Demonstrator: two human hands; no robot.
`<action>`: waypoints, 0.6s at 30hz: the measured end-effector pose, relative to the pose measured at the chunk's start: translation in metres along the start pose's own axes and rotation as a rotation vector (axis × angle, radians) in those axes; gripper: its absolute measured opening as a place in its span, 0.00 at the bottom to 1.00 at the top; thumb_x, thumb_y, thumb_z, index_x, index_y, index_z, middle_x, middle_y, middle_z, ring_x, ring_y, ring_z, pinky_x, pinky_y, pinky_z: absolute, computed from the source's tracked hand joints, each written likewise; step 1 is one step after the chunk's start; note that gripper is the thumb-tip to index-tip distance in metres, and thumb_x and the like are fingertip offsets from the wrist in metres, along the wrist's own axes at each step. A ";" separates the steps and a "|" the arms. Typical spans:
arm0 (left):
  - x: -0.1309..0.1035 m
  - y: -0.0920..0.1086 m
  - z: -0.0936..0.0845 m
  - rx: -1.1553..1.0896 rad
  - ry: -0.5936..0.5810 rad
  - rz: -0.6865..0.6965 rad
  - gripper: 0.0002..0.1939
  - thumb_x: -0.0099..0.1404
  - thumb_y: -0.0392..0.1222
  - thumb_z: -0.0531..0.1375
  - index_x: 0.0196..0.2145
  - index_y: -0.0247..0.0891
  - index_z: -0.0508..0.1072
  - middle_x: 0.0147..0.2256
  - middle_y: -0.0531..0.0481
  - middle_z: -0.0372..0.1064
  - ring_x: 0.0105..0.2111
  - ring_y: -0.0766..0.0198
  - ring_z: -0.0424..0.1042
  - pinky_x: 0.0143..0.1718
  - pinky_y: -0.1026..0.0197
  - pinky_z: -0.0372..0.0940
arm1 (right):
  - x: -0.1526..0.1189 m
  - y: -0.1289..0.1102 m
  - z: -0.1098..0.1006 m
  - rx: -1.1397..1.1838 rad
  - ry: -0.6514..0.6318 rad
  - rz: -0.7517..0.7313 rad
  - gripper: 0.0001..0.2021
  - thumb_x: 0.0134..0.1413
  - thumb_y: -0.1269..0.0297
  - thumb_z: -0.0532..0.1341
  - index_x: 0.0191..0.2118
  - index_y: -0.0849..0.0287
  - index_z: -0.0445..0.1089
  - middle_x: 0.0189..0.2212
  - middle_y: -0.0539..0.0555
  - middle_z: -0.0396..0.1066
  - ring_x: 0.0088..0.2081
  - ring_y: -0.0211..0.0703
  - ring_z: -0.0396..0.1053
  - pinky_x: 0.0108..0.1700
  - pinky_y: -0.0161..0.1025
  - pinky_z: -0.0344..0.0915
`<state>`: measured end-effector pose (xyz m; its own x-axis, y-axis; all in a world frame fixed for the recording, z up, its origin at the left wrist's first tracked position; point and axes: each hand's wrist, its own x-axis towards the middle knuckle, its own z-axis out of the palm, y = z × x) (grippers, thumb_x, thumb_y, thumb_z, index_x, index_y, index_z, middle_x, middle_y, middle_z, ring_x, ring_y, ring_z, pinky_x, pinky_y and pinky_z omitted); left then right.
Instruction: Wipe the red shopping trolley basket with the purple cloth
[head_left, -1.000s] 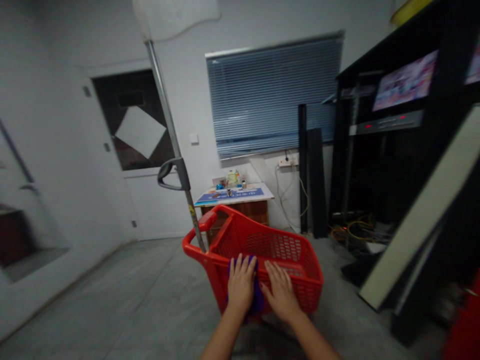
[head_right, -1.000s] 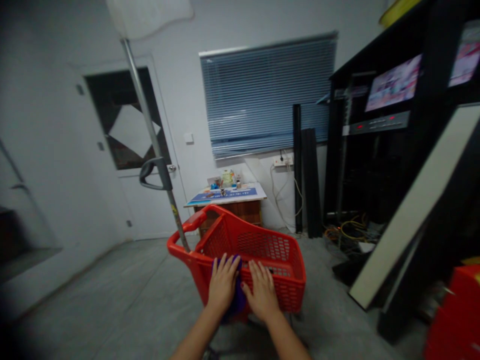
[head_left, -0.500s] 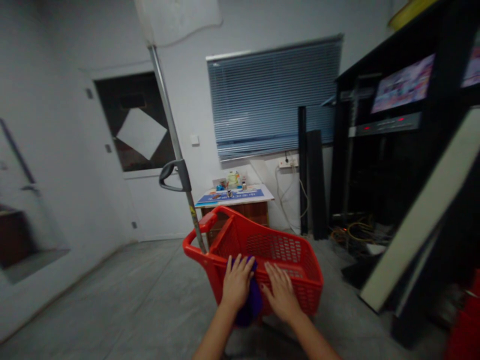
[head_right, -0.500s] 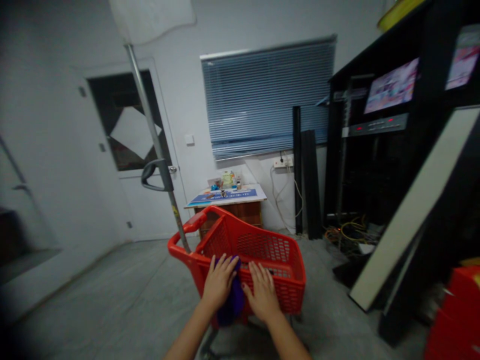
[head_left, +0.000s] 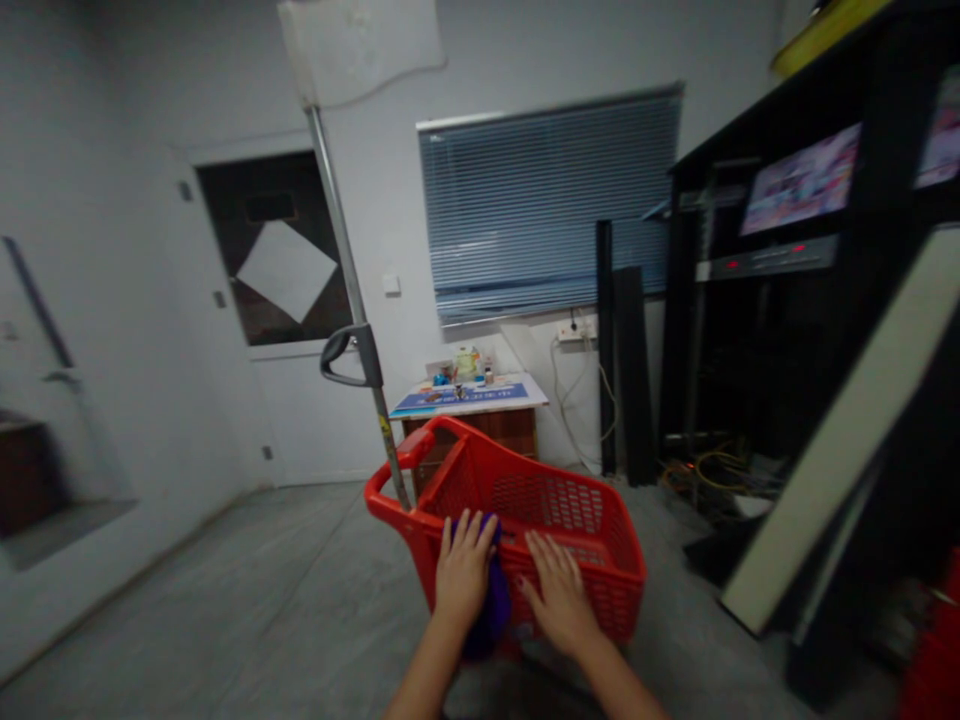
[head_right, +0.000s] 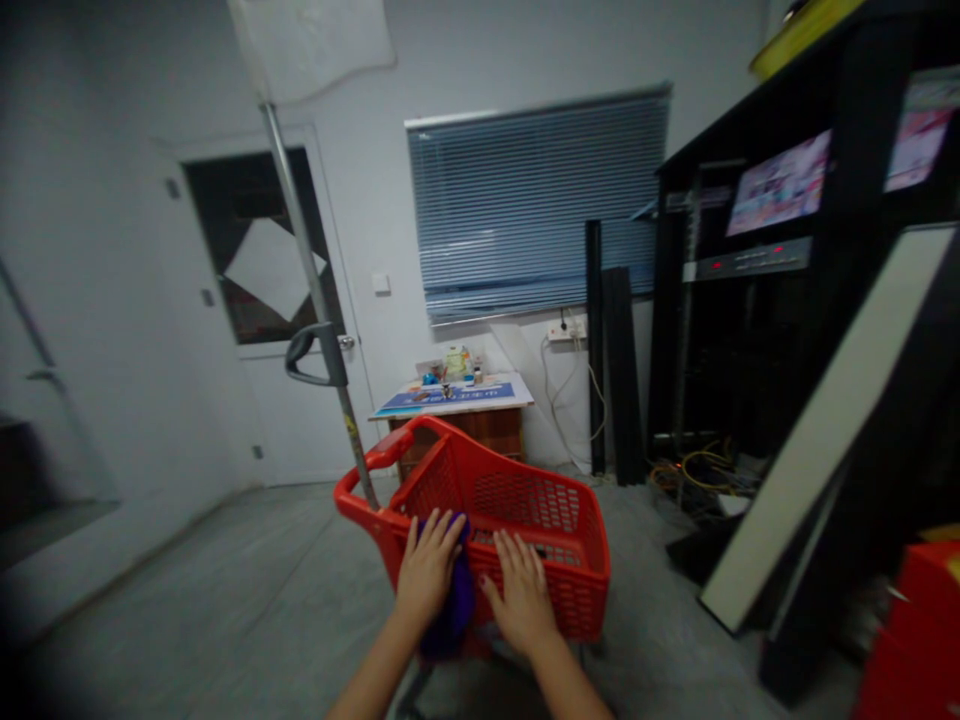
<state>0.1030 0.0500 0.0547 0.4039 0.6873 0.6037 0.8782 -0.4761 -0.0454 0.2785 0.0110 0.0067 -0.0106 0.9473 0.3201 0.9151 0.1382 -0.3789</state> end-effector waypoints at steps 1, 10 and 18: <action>-0.001 0.000 0.001 0.005 0.002 -0.013 0.22 0.70 0.39 0.51 0.61 0.51 0.61 0.60 0.52 0.63 0.62 0.53 0.56 0.63 0.41 0.48 | 0.000 0.000 0.001 -0.005 0.008 0.000 0.32 0.63 0.44 0.44 0.67 0.52 0.46 0.67 0.50 0.46 0.67 0.48 0.41 0.66 0.52 0.40; 0.002 -0.003 -0.001 0.011 0.014 0.006 0.22 0.71 0.41 0.51 0.61 0.52 0.61 0.56 0.51 0.67 0.60 0.55 0.60 0.64 0.41 0.45 | 0.000 0.000 0.004 -0.025 0.004 0.003 0.32 0.63 0.44 0.45 0.68 0.51 0.43 0.68 0.48 0.41 0.68 0.46 0.38 0.67 0.51 0.40; 0.001 0.001 -0.006 -0.032 -0.030 0.025 0.21 0.71 0.40 0.51 0.60 0.52 0.63 0.56 0.51 0.67 0.60 0.54 0.59 0.64 0.41 0.45 | 0.001 -0.001 0.000 -0.046 -0.003 0.000 0.32 0.63 0.44 0.45 0.68 0.52 0.45 0.68 0.48 0.43 0.68 0.48 0.38 0.67 0.52 0.39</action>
<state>0.1021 0.0469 0.0602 0.4338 0.6905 0.5789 0.8590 -0.5108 -0.0344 0.2772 0.0115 0.0072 -0.0114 0.9483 0.3172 0.9325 0.1246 -0.3389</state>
